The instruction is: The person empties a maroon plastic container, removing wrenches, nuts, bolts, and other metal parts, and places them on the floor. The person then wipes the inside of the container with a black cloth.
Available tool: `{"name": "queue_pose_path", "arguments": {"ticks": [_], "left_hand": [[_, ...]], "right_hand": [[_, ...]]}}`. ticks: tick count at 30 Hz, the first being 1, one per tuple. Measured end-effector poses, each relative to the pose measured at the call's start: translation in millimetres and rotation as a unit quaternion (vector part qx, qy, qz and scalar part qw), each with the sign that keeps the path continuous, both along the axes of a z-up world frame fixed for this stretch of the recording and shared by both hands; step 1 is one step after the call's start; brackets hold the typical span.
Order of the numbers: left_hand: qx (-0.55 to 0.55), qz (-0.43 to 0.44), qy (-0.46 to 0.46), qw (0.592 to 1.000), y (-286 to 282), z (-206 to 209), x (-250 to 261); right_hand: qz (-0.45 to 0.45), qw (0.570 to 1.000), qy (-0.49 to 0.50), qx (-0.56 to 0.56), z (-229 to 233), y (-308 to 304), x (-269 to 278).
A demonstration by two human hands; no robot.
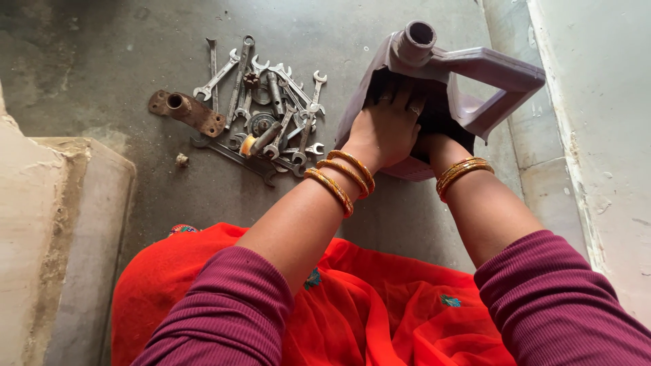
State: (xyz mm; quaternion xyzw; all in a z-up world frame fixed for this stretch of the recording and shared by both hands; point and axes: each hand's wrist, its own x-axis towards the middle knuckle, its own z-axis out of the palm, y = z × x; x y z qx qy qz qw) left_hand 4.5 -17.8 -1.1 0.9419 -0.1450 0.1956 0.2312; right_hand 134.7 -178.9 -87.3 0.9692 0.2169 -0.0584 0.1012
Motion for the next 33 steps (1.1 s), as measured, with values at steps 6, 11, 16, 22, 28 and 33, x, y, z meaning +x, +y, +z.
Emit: {"name": "queue_pose_path", "arguments": {"ticks": [6, 11, 16, 22, 28, 33], "left_hand": [[-0.017, -0.002, 0.053, 0.998, -2, 0, -3], [0.036, 0.032, -0.027, 0.999, -3, -3, -3], [-0.008, -0.003, 0.056, 0.998, -3, 3, -9], [-0.122, -0.115, -0.025, 0.986, 25, 30, -26], [-0.299, -0.104, 0.026, 0.948, 64, 82, -44], [-0.399, 0.008, 0.044, 0.916, 103, 93, -49]], "right_hand": [[-0.026, 0.993, 0.103, 0.044, -8, -14, -2], [-0.050, 0.978, 0.187, 0.080, -21, -34, -19], [-0.064, 0.964, 0.212, 0.146, -18, -27, -24], [-0.083, 0.953, 0.134, 0.259, 53, 4, -57], [-0.123, 0.848, 0.212, 0.471, 166, 8, -115], [-0.106, 0.694, 0.340, 0.625, 209, 11, -130]]}}
